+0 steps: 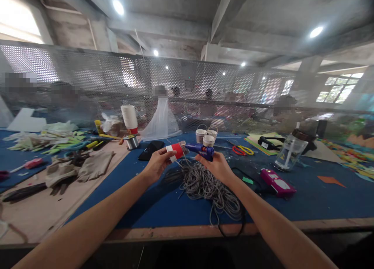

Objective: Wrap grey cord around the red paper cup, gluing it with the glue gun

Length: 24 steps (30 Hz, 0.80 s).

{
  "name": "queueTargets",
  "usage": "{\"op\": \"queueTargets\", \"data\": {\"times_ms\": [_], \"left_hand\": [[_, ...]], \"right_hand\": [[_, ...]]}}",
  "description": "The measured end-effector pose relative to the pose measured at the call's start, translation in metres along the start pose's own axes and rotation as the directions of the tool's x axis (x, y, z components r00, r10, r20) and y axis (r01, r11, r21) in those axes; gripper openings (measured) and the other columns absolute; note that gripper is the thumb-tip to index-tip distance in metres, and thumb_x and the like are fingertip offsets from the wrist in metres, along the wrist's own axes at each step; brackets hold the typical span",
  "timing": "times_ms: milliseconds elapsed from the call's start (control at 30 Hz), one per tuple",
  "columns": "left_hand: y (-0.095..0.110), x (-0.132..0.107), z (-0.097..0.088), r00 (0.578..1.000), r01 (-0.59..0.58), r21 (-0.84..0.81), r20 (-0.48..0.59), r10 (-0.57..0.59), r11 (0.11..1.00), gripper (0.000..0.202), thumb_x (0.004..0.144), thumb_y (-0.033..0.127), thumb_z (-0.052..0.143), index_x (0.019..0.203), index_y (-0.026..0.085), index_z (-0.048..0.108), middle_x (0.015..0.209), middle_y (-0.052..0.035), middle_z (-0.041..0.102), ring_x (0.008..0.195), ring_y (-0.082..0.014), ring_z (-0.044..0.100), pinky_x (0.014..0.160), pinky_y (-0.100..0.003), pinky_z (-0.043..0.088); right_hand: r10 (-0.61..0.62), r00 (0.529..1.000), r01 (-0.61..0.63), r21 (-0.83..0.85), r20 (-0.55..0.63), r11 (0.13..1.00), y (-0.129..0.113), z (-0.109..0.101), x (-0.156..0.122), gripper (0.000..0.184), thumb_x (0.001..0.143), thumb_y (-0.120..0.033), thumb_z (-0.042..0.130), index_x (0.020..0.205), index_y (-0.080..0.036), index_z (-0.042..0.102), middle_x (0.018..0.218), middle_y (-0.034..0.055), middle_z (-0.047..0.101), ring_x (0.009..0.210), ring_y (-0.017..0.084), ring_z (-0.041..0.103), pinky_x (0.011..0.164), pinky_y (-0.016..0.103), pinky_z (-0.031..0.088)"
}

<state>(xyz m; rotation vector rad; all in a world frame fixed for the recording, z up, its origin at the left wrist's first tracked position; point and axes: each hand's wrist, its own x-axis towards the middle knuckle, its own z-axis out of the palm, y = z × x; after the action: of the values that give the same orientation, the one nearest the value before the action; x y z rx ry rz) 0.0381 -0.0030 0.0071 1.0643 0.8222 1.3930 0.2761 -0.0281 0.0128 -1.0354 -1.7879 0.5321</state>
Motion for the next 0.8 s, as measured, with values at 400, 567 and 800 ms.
{"op": "queueTargets", "data": {"times_ms": [400,567,800], "left_hand": [[0.0009,-0.0001,-0.0002,1.000,0.001,-0.006,-0.021,-0.001,1.000,0.032,0.065,0.022,0.084,0.093,0.010,0.076,0.089,-0.0106,0.077,0.075,-0.0185,0.068,0.074,-0.030,0.053],[0.0016,-0.0003,0.0011,0.999,0.019,-0.003,-0.031,-0.019,1.000,0.032,0.063,0.022,0.086,0.092,0.011,0.077,0.087,-0.0087,0.077,0.074,-0.0175,0.068,0.072,-0.029,0.052],[0.0006,0.0001,-0.0002,1.000,0.016,0.018,-0.026,-0.016,1.000,0.036,0.062,0.025,0.088,0.093,0.011,0.076,0.086,-0.0081,0.077,0.072,-0.0156,0.067,0.068,-0.026,0.051]], "right_hand": [[-0.129,0.992,0.125,-0.202,-0.008,0.971,0.0051,-0.0018,-0.0020,0.037,0.088,-0.060,0.063,0.088,-0.023,0.065,0.082,0.0022,0.065,0.078,0.020,0.060,0.073,0.030,0.048],[-0.158,0.987,0.152,-0.243,-0.003,0.958,0.0040,-0.0014,-0.0018,0.035,0.090,-0.057,0.062,0.083,-0.023,0.059,0.083,0.0013,0.060,0.078,0.019,0.058,0.072,0.028,0.046],[-0.184,0.983,0.178,-0.270,0.004,0.946,0.0064,-0.0016,-0.0011,0.035,0.090,-0.056,0.061,0.083,-0.023,0.057,0.081,0.0003,0.057,0.074,0.017,0.056,0.068,0.027,0.044]]}}
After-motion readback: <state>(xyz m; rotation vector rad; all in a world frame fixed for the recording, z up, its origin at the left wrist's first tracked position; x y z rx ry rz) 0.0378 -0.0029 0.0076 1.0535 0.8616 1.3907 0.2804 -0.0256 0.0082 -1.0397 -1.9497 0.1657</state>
